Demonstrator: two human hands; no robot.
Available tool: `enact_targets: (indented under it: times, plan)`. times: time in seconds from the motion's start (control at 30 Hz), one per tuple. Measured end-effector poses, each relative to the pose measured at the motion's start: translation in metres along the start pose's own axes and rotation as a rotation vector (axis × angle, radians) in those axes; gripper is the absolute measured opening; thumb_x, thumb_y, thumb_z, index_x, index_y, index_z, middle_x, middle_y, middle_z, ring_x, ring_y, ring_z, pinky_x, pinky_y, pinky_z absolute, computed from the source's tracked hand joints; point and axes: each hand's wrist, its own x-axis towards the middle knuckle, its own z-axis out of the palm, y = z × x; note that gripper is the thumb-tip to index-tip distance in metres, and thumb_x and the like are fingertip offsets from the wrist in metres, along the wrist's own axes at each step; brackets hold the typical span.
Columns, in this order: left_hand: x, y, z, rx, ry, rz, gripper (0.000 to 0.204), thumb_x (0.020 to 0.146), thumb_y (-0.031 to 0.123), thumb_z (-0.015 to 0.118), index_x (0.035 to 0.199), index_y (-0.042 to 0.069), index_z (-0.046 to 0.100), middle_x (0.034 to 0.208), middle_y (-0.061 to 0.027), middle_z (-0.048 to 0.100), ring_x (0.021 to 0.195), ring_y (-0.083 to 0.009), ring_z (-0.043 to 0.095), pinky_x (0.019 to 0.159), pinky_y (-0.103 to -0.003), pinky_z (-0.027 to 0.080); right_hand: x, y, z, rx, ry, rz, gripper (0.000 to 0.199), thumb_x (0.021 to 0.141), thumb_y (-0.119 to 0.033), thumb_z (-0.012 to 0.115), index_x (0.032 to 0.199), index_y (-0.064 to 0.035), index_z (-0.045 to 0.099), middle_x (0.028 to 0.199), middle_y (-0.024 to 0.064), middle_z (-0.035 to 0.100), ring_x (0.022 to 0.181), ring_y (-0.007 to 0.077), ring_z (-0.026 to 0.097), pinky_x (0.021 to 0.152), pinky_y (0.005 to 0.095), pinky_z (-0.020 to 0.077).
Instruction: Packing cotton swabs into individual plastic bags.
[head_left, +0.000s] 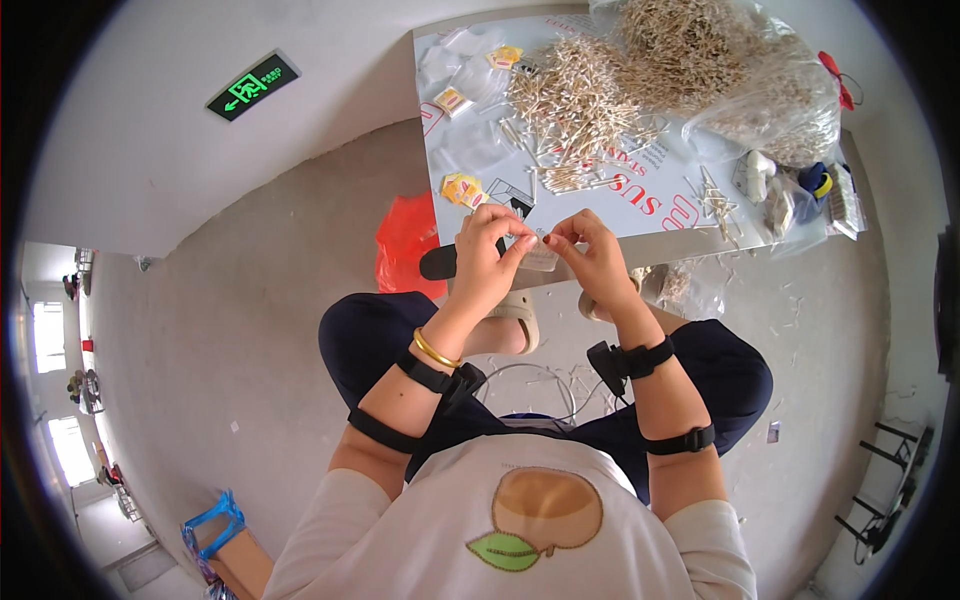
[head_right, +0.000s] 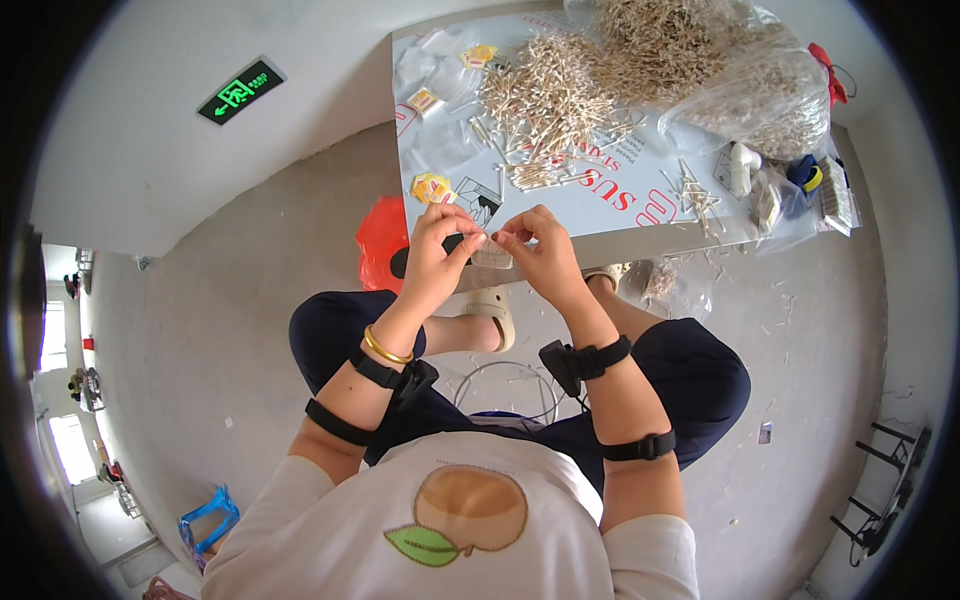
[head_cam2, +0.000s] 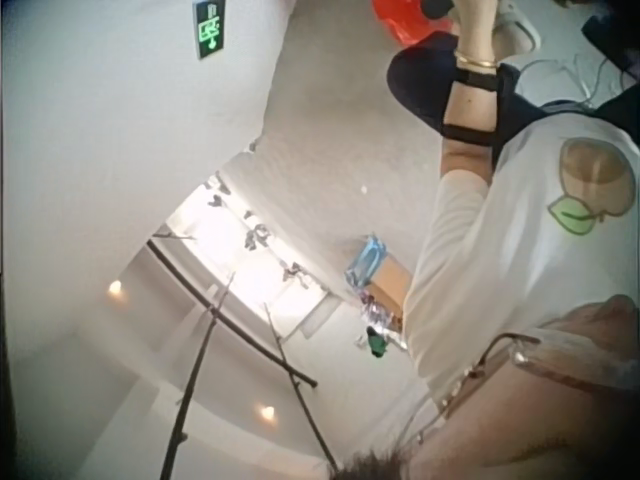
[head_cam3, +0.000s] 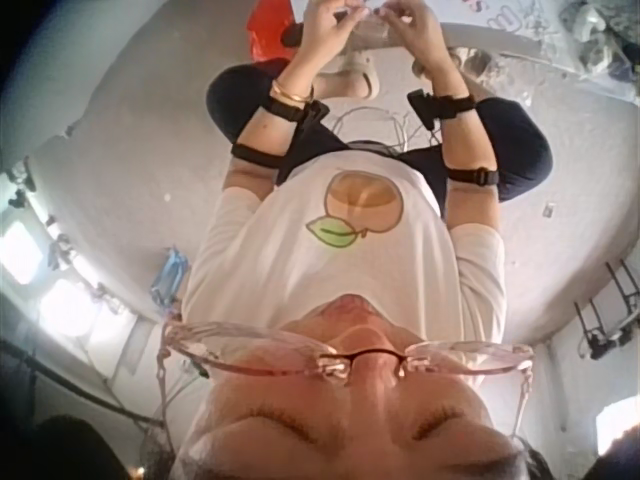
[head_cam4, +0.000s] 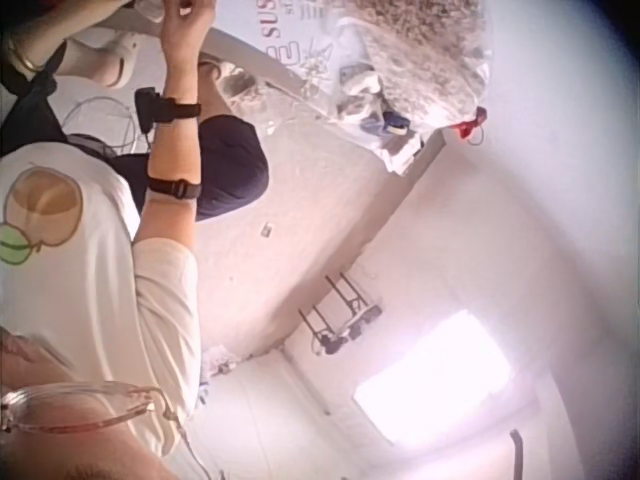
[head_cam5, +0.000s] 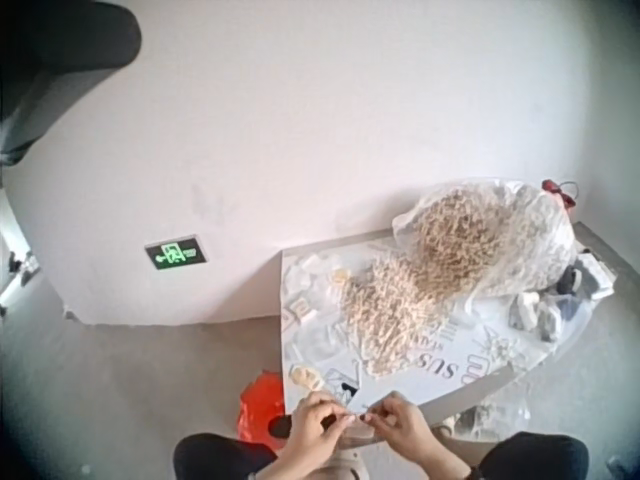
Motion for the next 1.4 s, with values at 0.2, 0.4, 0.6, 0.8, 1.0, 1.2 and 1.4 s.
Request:
enact_targets:
  times: [0.2,0.4,0.6,0.8,1.0,1.2,1.4]
  plan:
    - [-0.017,-0.032,0.016,0.249,0.044,-0.101,0.013,0.084,0.019,0.083,0.089,0.011,0.074,0.102,-0.0037,0.062,0.098,-0.0292,0.059,0.084,-0.043,0.045,0.003,0.048,0.016,-0.097,0.050,0.131,0.024,0.088,-0.021,0.083,0.089,0.0011,0.074,0.086,0.0087,0.063,0.076,0.0176,0.060,0.070,0.0324,0.0495]
    - [-0.016,-0.068,0.030,0.127,0.118,-0.232,0.018,0.079,0.016,0.087,0.084,0.007,0.072,0.094,-0.0071,0.062,0.088,-0.0276,0.062,0.078,-0.041,0.048,0.012,0.078,0.030,-0.056,0.143,0.150,0.023,0.087,-0.020,0.083,0.089,0.0018,0.075,0.088,0.0105,0.065,0.075,0.0187,0.062,0.071,0.0329,0.0513]
    - [-0.029,-0.102,0.042,-0.246,-0.057,-0.580,0.016,0.092,0.013,0.079,0.091,0.000,0.071,0.085,-0.0035,0.072,0.074,-0.0096,0.066,0.070,-0.025,0.052,0.010,0.098,0.042,-0.093,0.148,0.269,0.023,0.088,-0.019,0.081,0.092,0.0023,0.074,0.088,0.0129,0.070,0.074,0.0204,0.067,0.072,0.0339,0.0541]
    - [-0.035,-0.095,0.044,-0.345,-0.115,-0.746,0.016,0.096,0.013,0.075,0.098,-0.001,0.070,0.086,-0.0049,0.073,0.080,-0.0113,0.070,0.073,-0.025,0.054,0.003,0.102,0.042,-0.055,0.108,0.337,0.025,0.091,-0.021,0.077,0.094,0.0038,0.073,0.079,0.0123,0.073,0.071,0.0182,0.069,0.070,0.0325,0.0549]
    - [-0.052,-0.107,0.042,-0.478,-0.070,-0.763,0.020,0.094,0.017,0.076,0.096,-0.002,0.071,0.084,-0.0068,0.075,0.076,-0.0128,0.070,0.069,-0.027,0.053,0.000,0.113,0.048,-0.010,0.060,0.308,0.022,0.096,-0.017,0.072,0.096,0.0049,0.071,0.079,0.0085,0.073,0.073,0.0131,0.068,0.069,0.0290,0.0536]
    - [-0.040,-0.091,0.035,-0.388,-0.073,-0.597,0.022,0.094,0.019,0.076,0.096,-0.003,0.074,0.081,-0.0073,0.074,0.073,-0.0112,0.067,0.067,-0.027,0.052,-0.003,0.109,0.033,0.074,0.069,0.304,0.023,0.100,-0.018,0.069,0.095,0.0049,0.069,0.077,0.0077,0.071,0.071,0.0129,0.068,0.067,0.0288,0.0538]
    - [-0.021,-0.055,-0.018,-0.633,-0.121,-0.603,0.019,0.100,0.021,0.072,0.102,0.002,0.069,0.085,0.0062,0.063,0.076,-0.0037,0.053,0.069,-0.022,0.044,0.015,0.024,0.022,0.298,-0.077,0.254,0.026,0.105,-0.024,0.066,0.097,0.0011,0.067,0.079,0.0004,0.064,0.073,0.0090,0.059,0.070,0.0249,0.0484]
